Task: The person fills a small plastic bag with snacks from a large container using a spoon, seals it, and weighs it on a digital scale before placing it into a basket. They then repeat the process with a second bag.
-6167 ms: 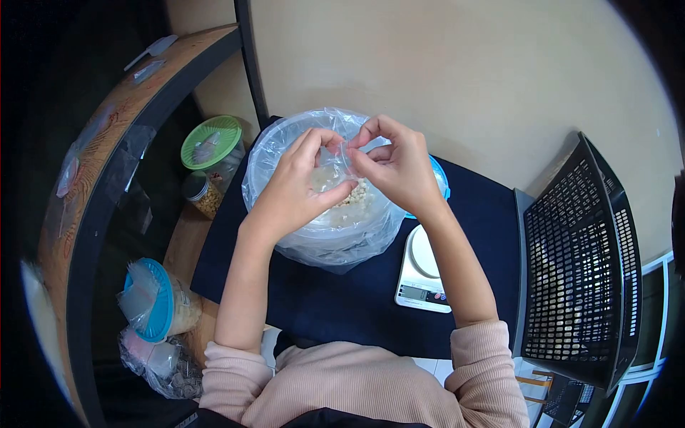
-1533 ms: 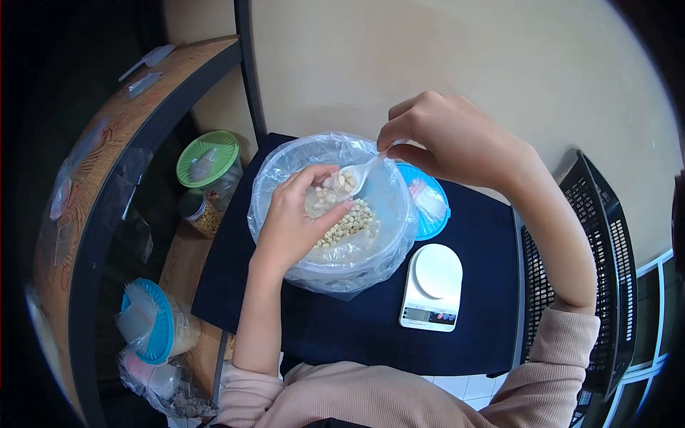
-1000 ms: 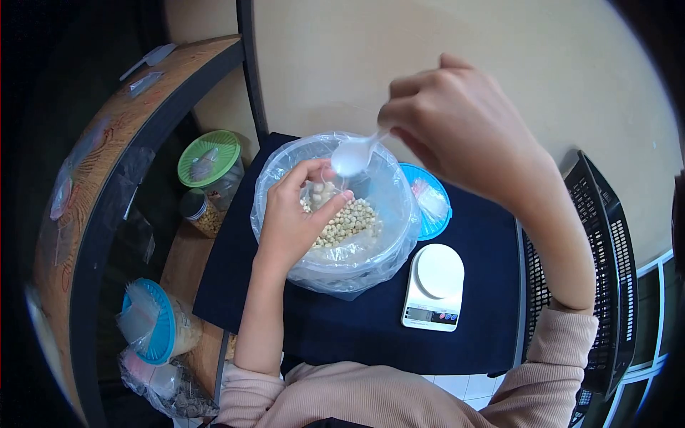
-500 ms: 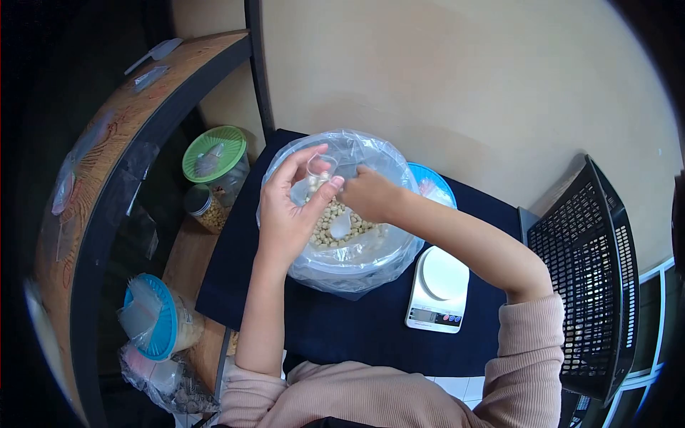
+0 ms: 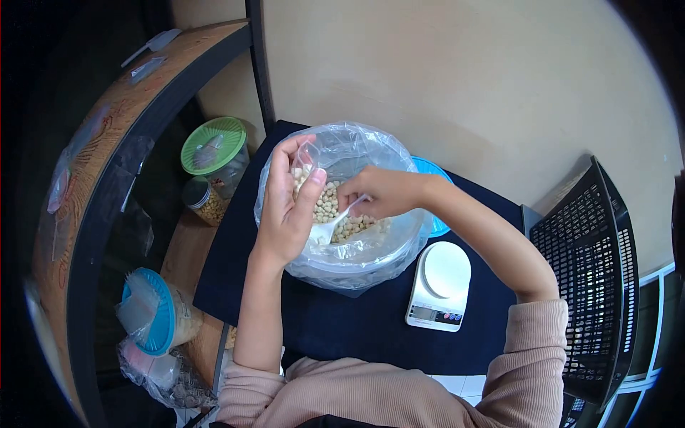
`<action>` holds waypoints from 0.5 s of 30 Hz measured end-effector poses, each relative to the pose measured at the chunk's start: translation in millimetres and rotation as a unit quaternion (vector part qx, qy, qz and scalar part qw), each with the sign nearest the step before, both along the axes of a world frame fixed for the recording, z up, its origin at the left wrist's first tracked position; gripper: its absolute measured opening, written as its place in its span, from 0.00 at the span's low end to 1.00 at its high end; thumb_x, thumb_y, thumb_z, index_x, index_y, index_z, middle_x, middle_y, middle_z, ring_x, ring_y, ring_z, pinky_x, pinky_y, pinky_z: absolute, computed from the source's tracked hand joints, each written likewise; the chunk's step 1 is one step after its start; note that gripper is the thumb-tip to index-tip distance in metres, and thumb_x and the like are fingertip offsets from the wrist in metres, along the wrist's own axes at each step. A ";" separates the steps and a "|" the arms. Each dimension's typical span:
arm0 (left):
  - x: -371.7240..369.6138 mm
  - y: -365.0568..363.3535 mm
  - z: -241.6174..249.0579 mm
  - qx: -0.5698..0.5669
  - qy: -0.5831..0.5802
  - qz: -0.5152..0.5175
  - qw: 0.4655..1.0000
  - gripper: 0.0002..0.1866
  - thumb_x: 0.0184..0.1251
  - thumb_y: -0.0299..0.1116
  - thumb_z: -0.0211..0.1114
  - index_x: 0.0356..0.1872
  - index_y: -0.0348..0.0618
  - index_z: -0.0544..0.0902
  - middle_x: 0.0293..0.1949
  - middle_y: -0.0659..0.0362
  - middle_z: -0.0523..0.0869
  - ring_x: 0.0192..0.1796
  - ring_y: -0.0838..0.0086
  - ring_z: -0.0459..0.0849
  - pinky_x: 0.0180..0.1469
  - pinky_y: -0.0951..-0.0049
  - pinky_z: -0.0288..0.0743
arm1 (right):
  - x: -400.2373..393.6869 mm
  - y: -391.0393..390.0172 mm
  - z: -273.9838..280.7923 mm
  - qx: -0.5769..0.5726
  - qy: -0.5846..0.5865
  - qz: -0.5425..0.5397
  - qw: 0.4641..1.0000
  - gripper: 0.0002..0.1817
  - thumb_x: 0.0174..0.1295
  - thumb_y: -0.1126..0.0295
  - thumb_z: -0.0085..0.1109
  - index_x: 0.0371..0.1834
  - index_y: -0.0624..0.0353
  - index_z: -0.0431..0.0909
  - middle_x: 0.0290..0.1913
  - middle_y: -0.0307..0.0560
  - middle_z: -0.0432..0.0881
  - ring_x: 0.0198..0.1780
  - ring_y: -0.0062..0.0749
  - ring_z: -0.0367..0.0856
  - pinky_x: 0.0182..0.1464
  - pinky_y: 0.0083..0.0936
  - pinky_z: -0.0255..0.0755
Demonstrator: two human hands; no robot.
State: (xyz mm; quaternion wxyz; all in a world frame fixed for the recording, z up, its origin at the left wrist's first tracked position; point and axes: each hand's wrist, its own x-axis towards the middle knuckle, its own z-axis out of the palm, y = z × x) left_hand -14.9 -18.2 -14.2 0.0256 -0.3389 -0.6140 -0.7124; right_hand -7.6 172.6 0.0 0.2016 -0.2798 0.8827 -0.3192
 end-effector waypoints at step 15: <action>8.2 6.9 10.1 -0.100 0.020 0.033 0.994 0.20 0.55 0.31 0.66 0.49 0.40 0.72 0.39 0.58 0.78 0.46 0.74 0.75 0.52 0.73 0.67 | 37.3 58.8 82.7 0.055 0.192 -0.137 0.970 0.08 0.57 0.75 0.52 0.39 0.64 0.78 0.28 0.48 0.81 0.31 0.32 0.79 0.35 0.27 0.71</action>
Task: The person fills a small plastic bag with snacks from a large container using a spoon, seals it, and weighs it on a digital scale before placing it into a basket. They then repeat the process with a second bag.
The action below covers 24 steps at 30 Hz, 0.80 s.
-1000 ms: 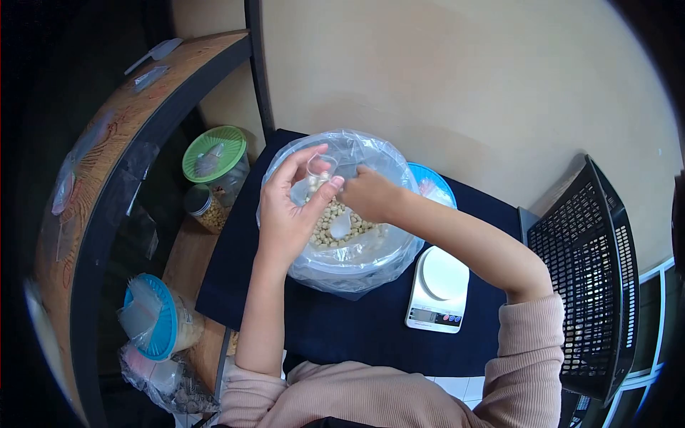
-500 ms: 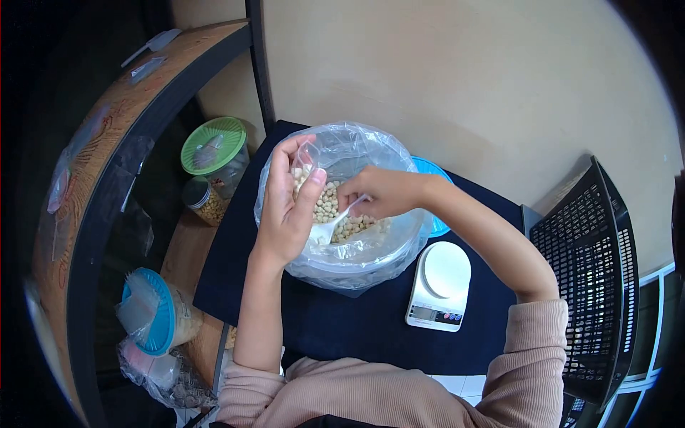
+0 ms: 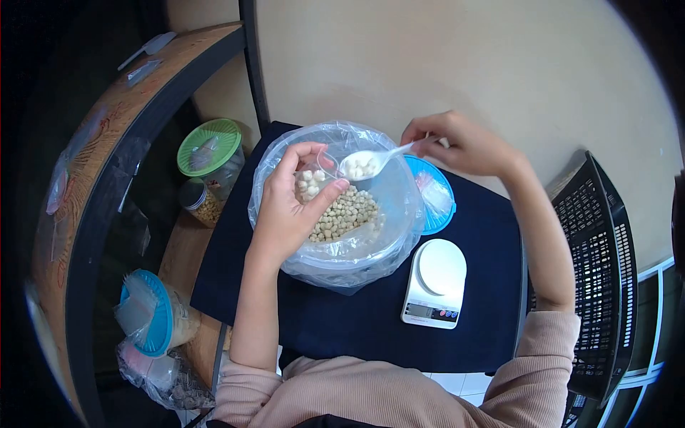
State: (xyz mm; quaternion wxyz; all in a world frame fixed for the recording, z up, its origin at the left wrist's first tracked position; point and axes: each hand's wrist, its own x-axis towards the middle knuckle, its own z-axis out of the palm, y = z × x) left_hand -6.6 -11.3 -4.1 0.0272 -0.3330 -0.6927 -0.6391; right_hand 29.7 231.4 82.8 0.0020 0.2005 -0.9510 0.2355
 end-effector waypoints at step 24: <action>-4.3 5.2 -4.8 0.034 0.028 0.068 0.997 0.18 0.52 0.29 0.69 0.44 0.36 0.77 0.37 0.55 0.83 0.42 0.74 0.80 0.50 0.72 0.71 | 18.2 -69.2 67.0 0.441 0.338 -0.043 0.830 0.03 0.54 0.72 0.60 0.30 0.54 0.82 0.29 0.38 0.82 0.32 0.26 0.80 0.48 0.25 0.65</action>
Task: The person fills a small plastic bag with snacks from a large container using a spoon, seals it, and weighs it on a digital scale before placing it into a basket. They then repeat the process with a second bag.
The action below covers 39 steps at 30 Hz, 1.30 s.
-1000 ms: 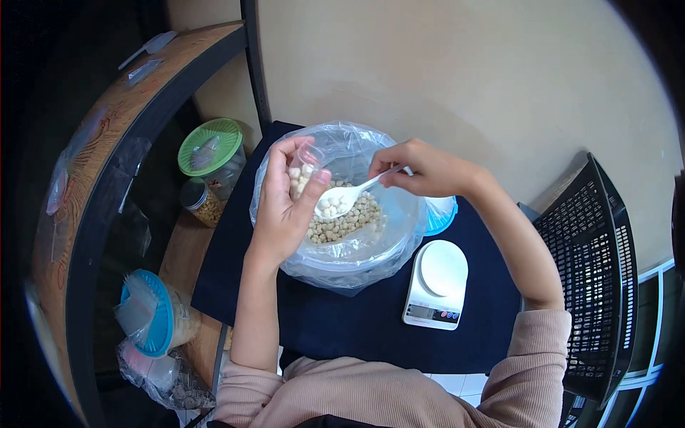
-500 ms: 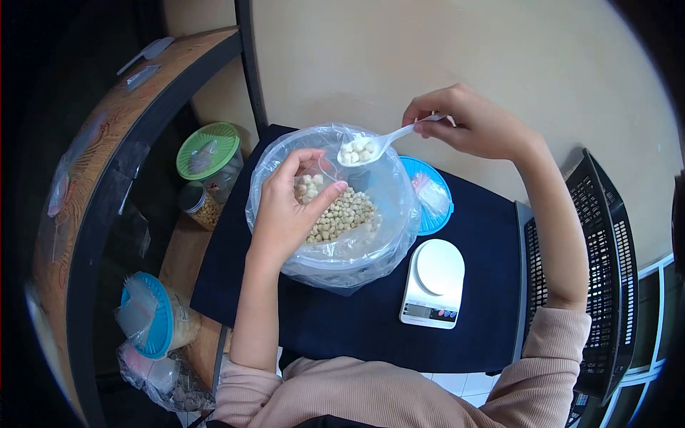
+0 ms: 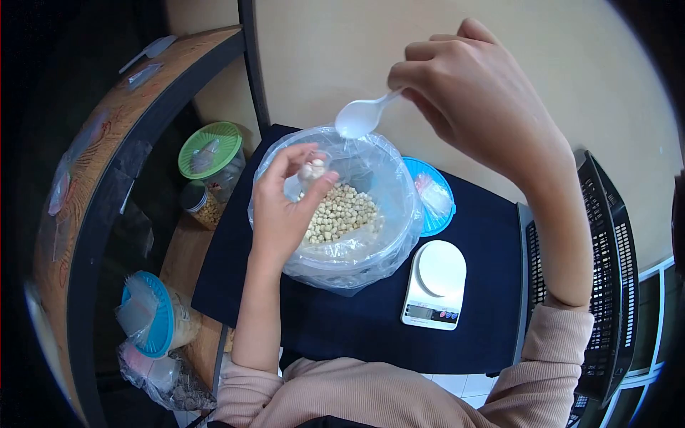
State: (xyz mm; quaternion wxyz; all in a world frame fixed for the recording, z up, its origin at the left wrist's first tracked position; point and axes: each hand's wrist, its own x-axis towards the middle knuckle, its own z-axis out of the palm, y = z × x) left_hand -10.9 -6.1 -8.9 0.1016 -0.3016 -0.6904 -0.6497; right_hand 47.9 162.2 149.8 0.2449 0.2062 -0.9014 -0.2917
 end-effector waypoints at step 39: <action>-2.2 -11.8 4.2 0.021 -0.081 -0.104 0.991 0.15 0.60 0.29 0.59 0.48 0.37 0.71 0.33 0.62 0.74 0.36 0.82 0.72 0.41 0.80 0.67 | -18.9 51.4 -77.2 -0.433 -0.372 -0.018 0.821 0.08 0.56 0.77 0.52 0.37 0.65 0.79 0.31 0.49 0.82 0.34 0.33 0.81 0.39 0.27 0.73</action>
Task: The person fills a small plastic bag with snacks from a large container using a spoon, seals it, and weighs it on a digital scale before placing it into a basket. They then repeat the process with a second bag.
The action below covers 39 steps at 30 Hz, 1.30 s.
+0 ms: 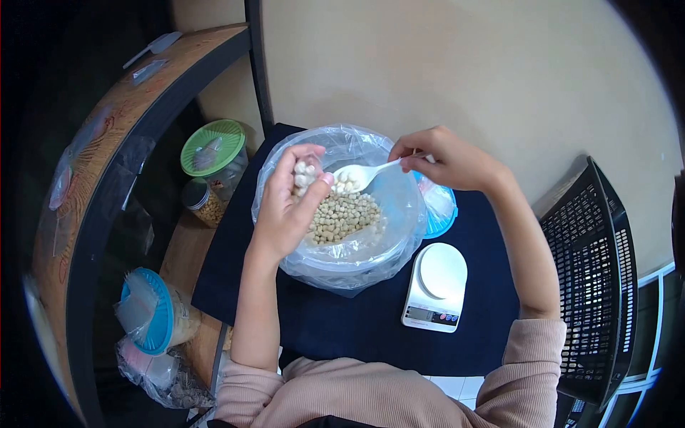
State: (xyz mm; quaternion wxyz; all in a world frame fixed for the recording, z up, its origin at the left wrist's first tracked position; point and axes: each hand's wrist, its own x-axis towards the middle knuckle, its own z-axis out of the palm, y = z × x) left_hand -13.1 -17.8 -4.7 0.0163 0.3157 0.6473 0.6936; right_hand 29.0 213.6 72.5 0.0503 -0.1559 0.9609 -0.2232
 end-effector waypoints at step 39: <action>1.7 5.2 -6.8 0.040 0.040 0.044 0.997 0.21 0.58 0.29 0.65 0.52 0.38 0.70 0.43 0.56 0.78 0.48 0.76 0.76 0.51 0.75 0.69 | 3.0 -4.9 -7.2 -0.001 0.070 -0.035 0.997 0.07 0.57 0.78 0.51 0.36 0.66 0.77 0.28 0.50 0.80 0.31 0.36 0.78 0.38 0.28 0.72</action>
